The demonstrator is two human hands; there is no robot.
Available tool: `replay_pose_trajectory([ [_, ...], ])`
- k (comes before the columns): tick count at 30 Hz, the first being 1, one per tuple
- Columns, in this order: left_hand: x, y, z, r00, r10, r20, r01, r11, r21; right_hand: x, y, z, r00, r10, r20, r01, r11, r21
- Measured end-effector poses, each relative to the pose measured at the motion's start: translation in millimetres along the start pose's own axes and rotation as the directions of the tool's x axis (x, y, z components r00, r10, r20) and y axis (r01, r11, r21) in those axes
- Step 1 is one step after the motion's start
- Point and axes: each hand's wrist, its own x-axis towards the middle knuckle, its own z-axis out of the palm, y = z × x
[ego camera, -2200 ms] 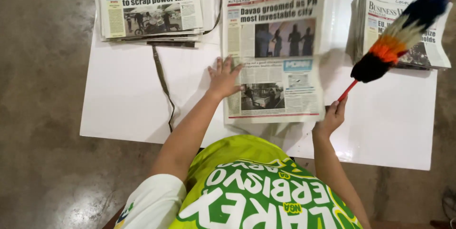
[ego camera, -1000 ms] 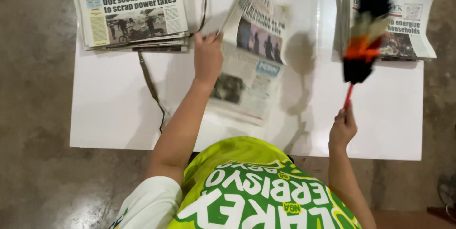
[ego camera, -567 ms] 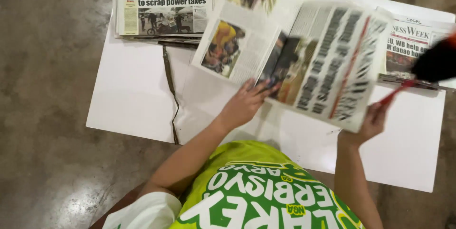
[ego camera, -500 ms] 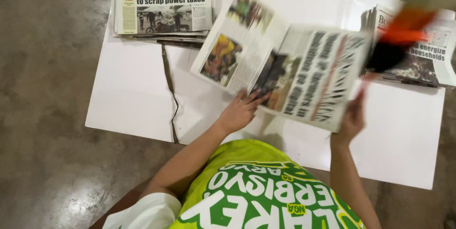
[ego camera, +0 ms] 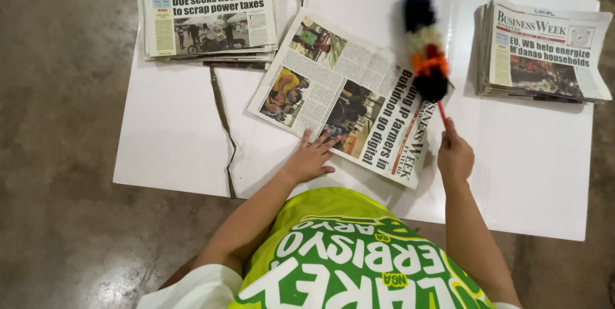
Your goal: Clean and dust individual pages of newspapers using a duster on a white table.
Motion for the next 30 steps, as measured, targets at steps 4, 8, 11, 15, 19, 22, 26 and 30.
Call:
replay_pose_trajectory([
  [4,2.1,-5.4,-13.0,1.0,0.015,0.0,-0.015,1.0,-0.006,-31.1,18.4,19.5,0.826,-0.371,-0.424,0.49,0.844,0.217],
  [8,6.6,-7.6,-13.0,0.999,-0.043,0.022,0.043,0.999,0.03,-51.8,74.0,36.1,0.813,-0.563,-0.148,0.552,0.826,-0.111],
  [11,18.2,1.0,-1.2,0.978,-0.112,-0.176,0.126,0.989,0.073,-50.5,114.5,46.9,0.845,-0.475,-0.245,0.442,0.879,-0.178],
  [15,32.1,3.0,1.7,0.735,-0.123,-0.667,0.22,0.974,0.063,-55.2,98.3,24.7,0.945,0.084,-0.317,0.003,0.964,0.265],
  [19,11.4,-2.1,-24.1,0.638,-0.256,-0.726,0.161,0.967,-0.199,-56.6,59.7,22.9,0.932,0.182,-0.314,0.096,0.711,0.697],
  [22,-9.2,-3.0,-37.5,0.528,-0.488,-0.695,0.082,0.844,-0.53,-54.8,34.5,36.1,0.921,0.226,-0.318,0.132,0.588,0.798],
  [26,-28.8,3.6,-39.8,0.399,-0.782,-0.479,0.168,0.576,-0.8,-61.4,-17.0,37.1,0.938,0.107,-0.33,0.215,0.568,0.794],
  [30,-49.2,-10.3,-22.8,0.467,-0.881,-0.082,0.373,0.28,-0.884,-73.9,-57.0,40.4,0.879,-0.263,-0.397,0.47,0.618,0.631],
])
